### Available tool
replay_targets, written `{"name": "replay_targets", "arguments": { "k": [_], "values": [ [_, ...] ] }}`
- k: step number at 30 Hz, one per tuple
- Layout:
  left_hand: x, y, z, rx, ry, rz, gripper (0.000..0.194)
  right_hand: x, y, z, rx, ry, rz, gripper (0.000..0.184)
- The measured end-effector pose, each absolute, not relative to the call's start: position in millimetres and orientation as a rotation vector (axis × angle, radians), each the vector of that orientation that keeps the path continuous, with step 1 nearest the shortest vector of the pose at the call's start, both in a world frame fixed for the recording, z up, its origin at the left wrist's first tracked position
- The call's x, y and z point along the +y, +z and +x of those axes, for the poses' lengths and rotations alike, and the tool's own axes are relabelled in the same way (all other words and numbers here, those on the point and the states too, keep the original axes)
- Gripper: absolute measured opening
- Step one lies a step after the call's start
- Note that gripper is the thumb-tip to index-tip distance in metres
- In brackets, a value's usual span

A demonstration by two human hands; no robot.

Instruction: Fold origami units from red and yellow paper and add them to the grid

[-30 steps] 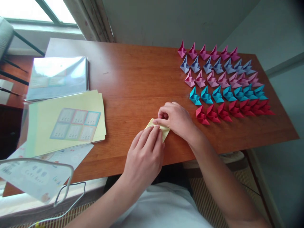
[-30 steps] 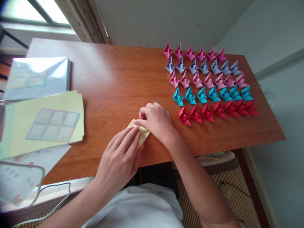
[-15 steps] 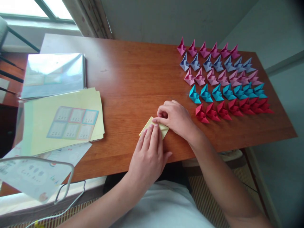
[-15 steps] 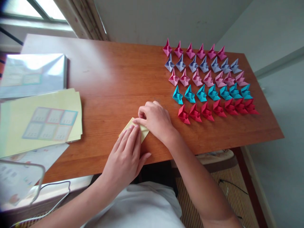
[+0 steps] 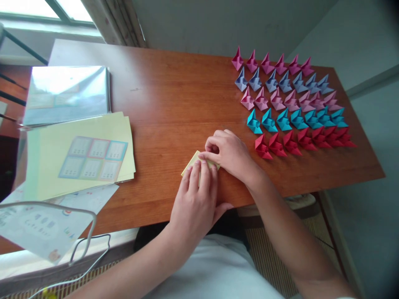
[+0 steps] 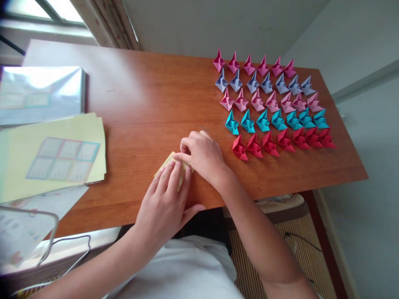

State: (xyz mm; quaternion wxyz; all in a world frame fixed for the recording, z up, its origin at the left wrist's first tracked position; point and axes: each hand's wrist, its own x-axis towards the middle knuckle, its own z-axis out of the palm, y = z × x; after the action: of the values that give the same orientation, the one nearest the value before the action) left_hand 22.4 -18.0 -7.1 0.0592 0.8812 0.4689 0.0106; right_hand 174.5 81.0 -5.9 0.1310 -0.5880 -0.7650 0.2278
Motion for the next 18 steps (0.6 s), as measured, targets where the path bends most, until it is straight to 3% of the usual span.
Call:
{"name": "replay_targets", "arguments": {
  "k": [8,15,18],
  "values": [
    [-14.6,3.5,32.1,1.428,-0.091,2.692,0.115,79.1,-8.5,172.9,-2.221,0.615,-1.712,0.026],
    [-13.1,1.7,30.0,1.418,-0.055,2.745,0.111,64.7,-10.6,187.1,-2.067,0.664,-1.504,0.016],
    [-13.5,-1.7,26.9,1.395,0.003,2.745,0.11,46.3,-14.0,192.7,-2.027,0.54,-1.546,0.012]
  ]
}}
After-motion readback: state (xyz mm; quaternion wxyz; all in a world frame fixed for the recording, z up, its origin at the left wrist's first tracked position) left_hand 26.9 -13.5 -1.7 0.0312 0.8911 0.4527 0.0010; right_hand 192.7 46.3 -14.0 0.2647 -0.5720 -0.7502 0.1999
